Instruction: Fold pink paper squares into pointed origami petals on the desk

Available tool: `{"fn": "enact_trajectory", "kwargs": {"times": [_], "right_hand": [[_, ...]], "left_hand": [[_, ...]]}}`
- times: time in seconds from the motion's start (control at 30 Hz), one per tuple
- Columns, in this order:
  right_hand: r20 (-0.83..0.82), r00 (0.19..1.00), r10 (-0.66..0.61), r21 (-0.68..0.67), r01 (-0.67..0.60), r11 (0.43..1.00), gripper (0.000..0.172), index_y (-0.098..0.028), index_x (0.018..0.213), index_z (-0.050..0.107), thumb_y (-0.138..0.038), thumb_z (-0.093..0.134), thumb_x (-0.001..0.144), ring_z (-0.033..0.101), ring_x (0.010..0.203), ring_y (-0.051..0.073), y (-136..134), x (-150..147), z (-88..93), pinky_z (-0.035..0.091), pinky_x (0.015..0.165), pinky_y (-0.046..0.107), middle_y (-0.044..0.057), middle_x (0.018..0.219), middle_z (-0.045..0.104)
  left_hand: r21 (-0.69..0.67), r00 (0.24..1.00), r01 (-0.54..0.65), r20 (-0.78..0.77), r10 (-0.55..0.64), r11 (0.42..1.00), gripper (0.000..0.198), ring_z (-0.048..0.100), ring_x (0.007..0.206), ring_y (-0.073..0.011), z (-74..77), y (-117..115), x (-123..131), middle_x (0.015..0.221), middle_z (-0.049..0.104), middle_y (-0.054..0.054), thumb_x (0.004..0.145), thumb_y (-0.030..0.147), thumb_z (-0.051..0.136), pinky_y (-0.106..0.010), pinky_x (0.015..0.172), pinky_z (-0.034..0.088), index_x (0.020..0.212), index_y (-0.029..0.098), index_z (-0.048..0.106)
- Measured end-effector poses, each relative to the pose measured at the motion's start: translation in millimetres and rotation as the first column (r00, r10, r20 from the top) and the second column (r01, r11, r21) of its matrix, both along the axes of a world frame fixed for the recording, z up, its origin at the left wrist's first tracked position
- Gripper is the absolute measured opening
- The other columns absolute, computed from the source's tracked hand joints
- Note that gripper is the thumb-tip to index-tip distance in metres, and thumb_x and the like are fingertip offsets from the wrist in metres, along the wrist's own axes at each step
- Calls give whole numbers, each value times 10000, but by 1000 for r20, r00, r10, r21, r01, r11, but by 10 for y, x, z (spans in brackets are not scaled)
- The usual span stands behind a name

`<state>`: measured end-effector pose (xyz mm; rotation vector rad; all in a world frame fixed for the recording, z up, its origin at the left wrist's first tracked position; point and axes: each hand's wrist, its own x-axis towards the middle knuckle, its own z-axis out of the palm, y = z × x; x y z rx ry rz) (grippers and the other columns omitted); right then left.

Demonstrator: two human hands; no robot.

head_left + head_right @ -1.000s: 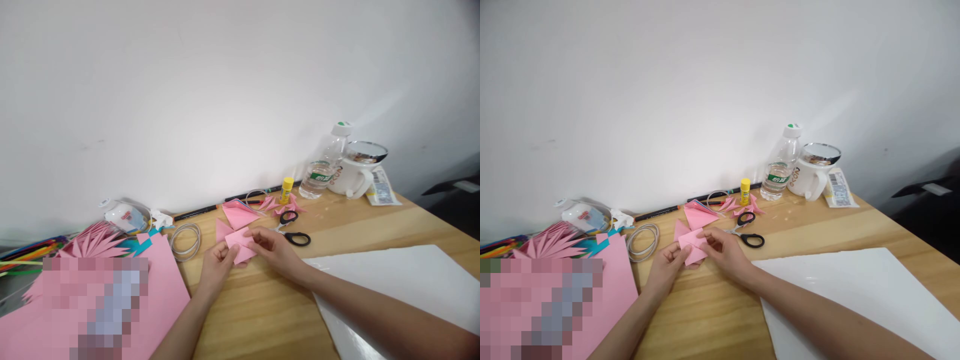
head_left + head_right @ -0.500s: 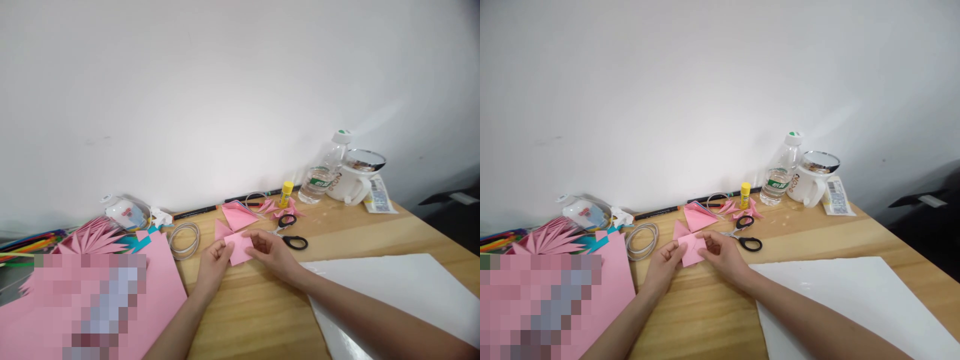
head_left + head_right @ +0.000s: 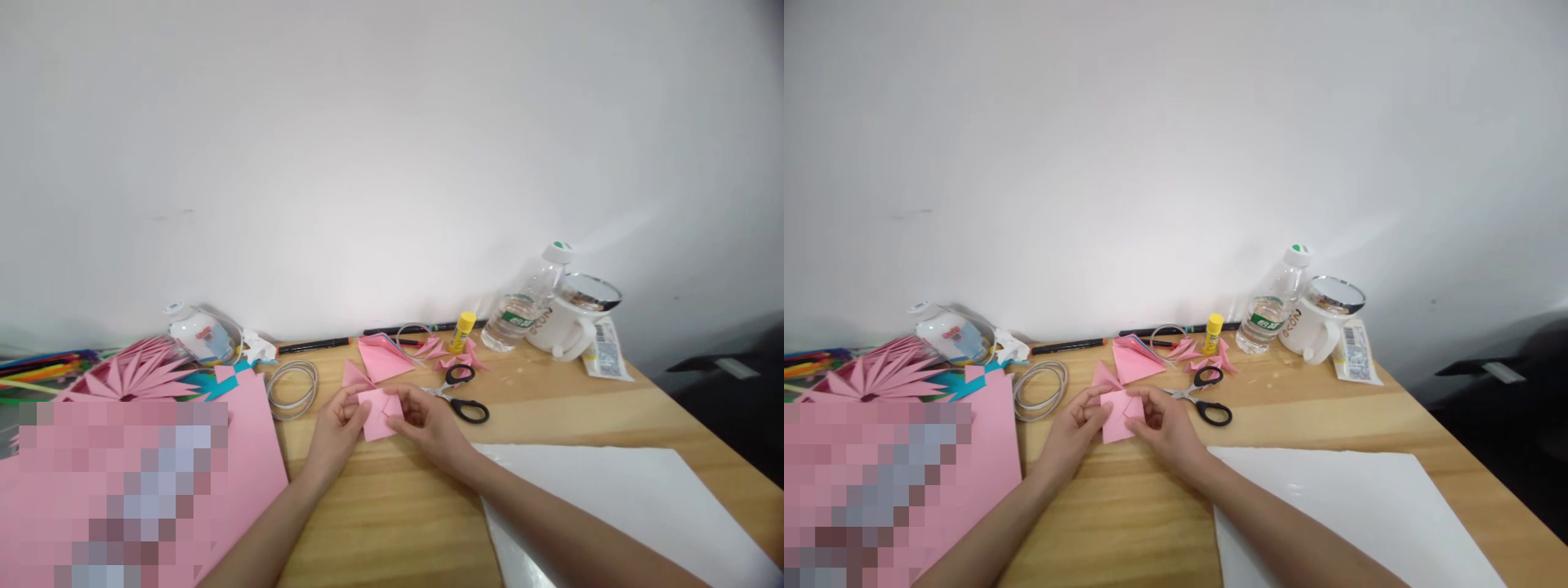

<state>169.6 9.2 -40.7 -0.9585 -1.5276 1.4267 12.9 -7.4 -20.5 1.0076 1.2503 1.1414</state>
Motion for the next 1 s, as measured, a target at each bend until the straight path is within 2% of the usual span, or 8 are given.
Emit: {"fn": "enact_trajectory", "kwargs": {"times": [0.1, 0.23, 0.37, 0.47, 0.6, 0.7, 0.87, 1.0], "right_hand": [[3, 1000, -12, 4, 12, 1000, 307, -186, 1010, 530, -276, 594, 723, 538, 651, 128, 8, 2, -24, 444, 589, 249, -2, 742, 552], [-2, 1000, -8, -21, 8, 1000, 323, -191, 1004, 519, -292, 610, 711, 564, 668, 145, 18, 3, -63, 463, 596, 263, 0, 732, 561], [22, 1000, -10, -40, 11, 999, 365, -184, 1011, 512, -267, 636, 679, 576, 662, 151, 9, -9, -51, 472, 599, 271, 4, 738, 581], [-4, 1000, -14, -64, 14, 998, 369, -183, 1013, 505, -268, 631, 677, 592, 682, 162, 0, -12, -16, 481, 609, 281, 18, 765, 597], [-61, 998, -21, -63, 17, 998, 344, -188, 1006, 492, -274, 618, 697, 598, 753, 179, 8, -4, 2, 483, 655, 297, 49, 859, 615], [-79, 996, -34, -71, 28, 997, 338, -186, 993, 492, -273, 625, 694, 587, 729, 174, 19, 1, -18, 474, 645, 292, 49, 848, 610], [-18, 998, -64, -61, 62, 996, 272, -173, 897, 531, -298, 640, 681, 558, 651, 158, 32, 6, -62, 448, 586, 271, 19, 734, 580], [-12, 997, -74, -55, 73, 996, 288, -174, 898, 539, -302, 655, 667, 557, 640, 158, 30, 5, -61, 450, 583, 270, 7, 707, 565]], "left_hand": [[10, 1000, 1, 25, -2, 1000, 448, 403, 377, -68, -9, -3, 3, 416, 444, 93, 682, 337, 638, -159, 394, 266, 1072, 149, 521], [36, 1000, -14, 26, 13, 999, 463, 396, 382, -67, -40, -7, 7, 420, 435, 94, 675, 325, 641, -165, 399, 276, 1082, 138, 526], [50, 999, 20, 46, -23, 999, 460, 446, 432, -74, -89, -7, 0, 498, 529, 55, 695, 310, 629, -178, 443, 342, 1104, 132, 520], [23, 997, 41, 69, -43, 999, 461, 533, 499, -107, -105, -9, -5, 579, 600, 14, 653, 285, 676, -205, 487, 407, 1072, 145, 544], [-28, 994, 1, 107, 2, 1000, 489, 606, 591, -148, -99, -12, -4, 674, 654, -24, 571, 240, 741, -235, 547, 467, 1016, 149, 559], [-42, 990, -9, 138, 15, 999, 510, 610, 582, -145, -100, -13, -3, 670, 658, -23, 539, 205, 760, -233, 535, 483, 1002, 143, 554], [-17, 986, 29, 167, -25, 999, 533, 594, 556, -137, -115, -17, 0, 635, 631, 3, 613, 230, 719, -270, 533, 515, 1097, 149, 508], [-8, 987, 39, 159, -37, 999, 484, 597, 560, -138, -132, -12, 1, 666, 654, -23, 628, 255, 708, -253, 516, 505, 1059, 127, 529]]}}
